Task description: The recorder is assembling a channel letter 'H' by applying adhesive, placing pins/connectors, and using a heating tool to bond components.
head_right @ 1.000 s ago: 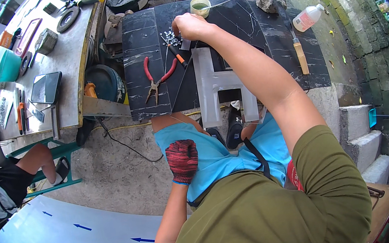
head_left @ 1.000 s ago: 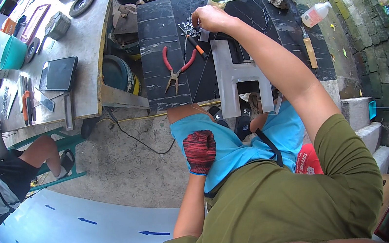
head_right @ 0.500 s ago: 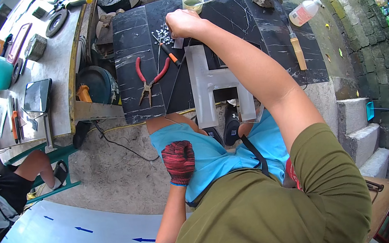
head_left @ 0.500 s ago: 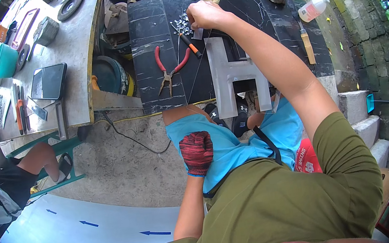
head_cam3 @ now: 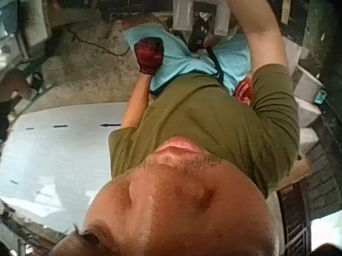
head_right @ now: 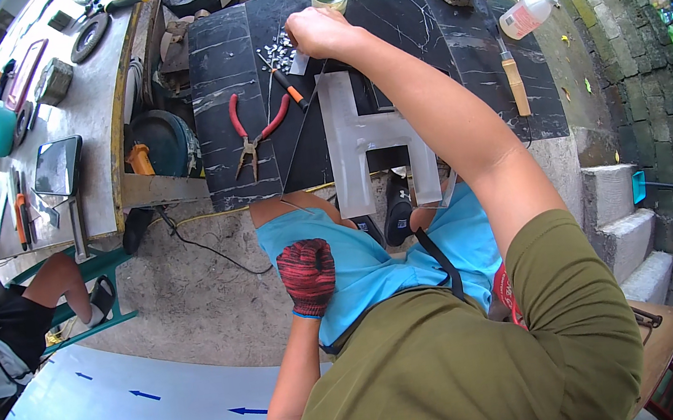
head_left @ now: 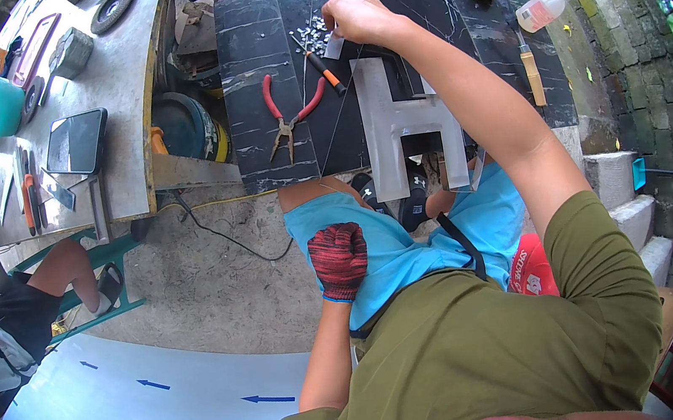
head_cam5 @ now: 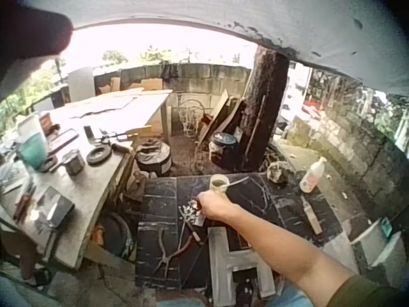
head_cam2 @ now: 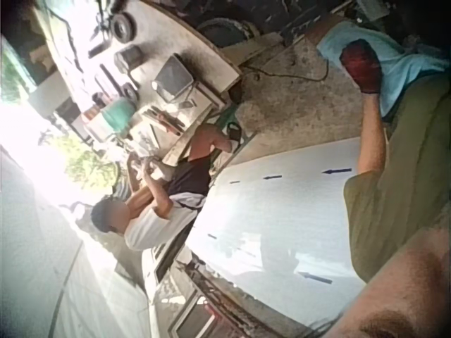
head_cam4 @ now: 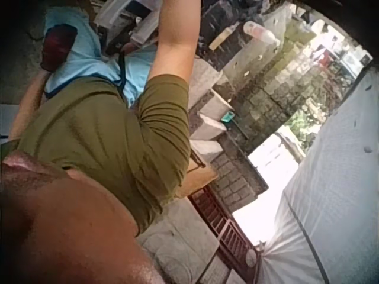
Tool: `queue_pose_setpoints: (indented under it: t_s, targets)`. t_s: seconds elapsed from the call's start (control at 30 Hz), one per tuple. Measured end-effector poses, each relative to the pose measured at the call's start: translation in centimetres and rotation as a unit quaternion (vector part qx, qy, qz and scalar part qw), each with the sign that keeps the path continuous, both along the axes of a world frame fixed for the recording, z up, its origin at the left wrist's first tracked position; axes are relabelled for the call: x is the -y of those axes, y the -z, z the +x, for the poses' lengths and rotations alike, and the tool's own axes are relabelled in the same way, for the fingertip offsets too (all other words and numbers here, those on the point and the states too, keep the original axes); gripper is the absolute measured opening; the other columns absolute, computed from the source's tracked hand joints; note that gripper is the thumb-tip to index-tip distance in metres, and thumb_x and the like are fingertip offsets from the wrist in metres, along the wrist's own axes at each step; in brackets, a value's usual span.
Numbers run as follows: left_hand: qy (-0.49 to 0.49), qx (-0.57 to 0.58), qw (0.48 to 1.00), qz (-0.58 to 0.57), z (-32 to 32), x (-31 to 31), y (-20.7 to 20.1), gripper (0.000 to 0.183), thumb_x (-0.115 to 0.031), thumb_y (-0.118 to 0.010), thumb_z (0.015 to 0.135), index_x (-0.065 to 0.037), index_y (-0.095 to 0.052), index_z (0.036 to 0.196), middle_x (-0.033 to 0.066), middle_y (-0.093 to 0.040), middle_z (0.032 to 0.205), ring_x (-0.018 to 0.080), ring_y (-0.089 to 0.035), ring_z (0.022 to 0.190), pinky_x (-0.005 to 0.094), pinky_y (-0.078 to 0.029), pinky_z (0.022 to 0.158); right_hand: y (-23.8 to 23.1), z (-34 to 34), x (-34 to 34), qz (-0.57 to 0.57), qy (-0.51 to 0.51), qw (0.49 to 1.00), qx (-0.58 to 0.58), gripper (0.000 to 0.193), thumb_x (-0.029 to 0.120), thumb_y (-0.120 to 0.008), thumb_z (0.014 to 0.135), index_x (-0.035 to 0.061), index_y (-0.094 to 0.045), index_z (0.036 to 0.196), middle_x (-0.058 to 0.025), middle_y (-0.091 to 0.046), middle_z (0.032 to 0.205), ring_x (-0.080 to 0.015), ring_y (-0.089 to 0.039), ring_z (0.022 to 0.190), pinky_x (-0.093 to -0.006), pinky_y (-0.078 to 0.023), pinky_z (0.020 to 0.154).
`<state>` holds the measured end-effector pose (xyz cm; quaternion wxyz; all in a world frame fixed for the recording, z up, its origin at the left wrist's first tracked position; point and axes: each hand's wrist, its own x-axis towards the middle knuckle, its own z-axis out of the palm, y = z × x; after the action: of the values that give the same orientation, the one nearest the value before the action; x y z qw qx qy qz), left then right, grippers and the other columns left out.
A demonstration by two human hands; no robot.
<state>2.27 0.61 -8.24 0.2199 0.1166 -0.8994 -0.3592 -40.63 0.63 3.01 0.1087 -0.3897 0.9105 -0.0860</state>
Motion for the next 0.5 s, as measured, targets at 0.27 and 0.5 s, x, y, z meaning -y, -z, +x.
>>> queue_pose_setpoints:
  t_s: [0.27,0.5]
  targets:
    - [0.005,0.007,1.000,-0.002,0.1,0.0,-0.1,0.013,-0.010,-0.076,0.086,-0.013,-0.072,0.098,0.0099,-0.071,0.090,0.0357,-0.065,0.083,0.0496,-0.048,0.076,-0.9,0.7,-1.3,0.045,-0.034,0.998,-0.003,0.022,0.010,-0.082,0.085,0.0066,-0.079,0.107,-0.0149,-0.080,0.112,-0.0338,-0.075,0.113,-0.0459,-0.059,0.097]
    - [0.004,0.009,1.000,-0.005,0.0,-0.1,-0.2,0.012,-0.011,-0.076,0.086,-0.014,-0.072,0.096,0.0101,-0.071,0.090,0.0361,-0.065,0.083,0.0500,-0.048,0.076,-0.2,0.6,0.0,-0.022,-0.039,0.999,-0.013,0.020,0.007,-0.078,0.086,0.0068,-0.079,0.106,-0.0127,-0.080,0.111,-0.0331,-0.075,0.113,-0.0446,-0.058,0.097]
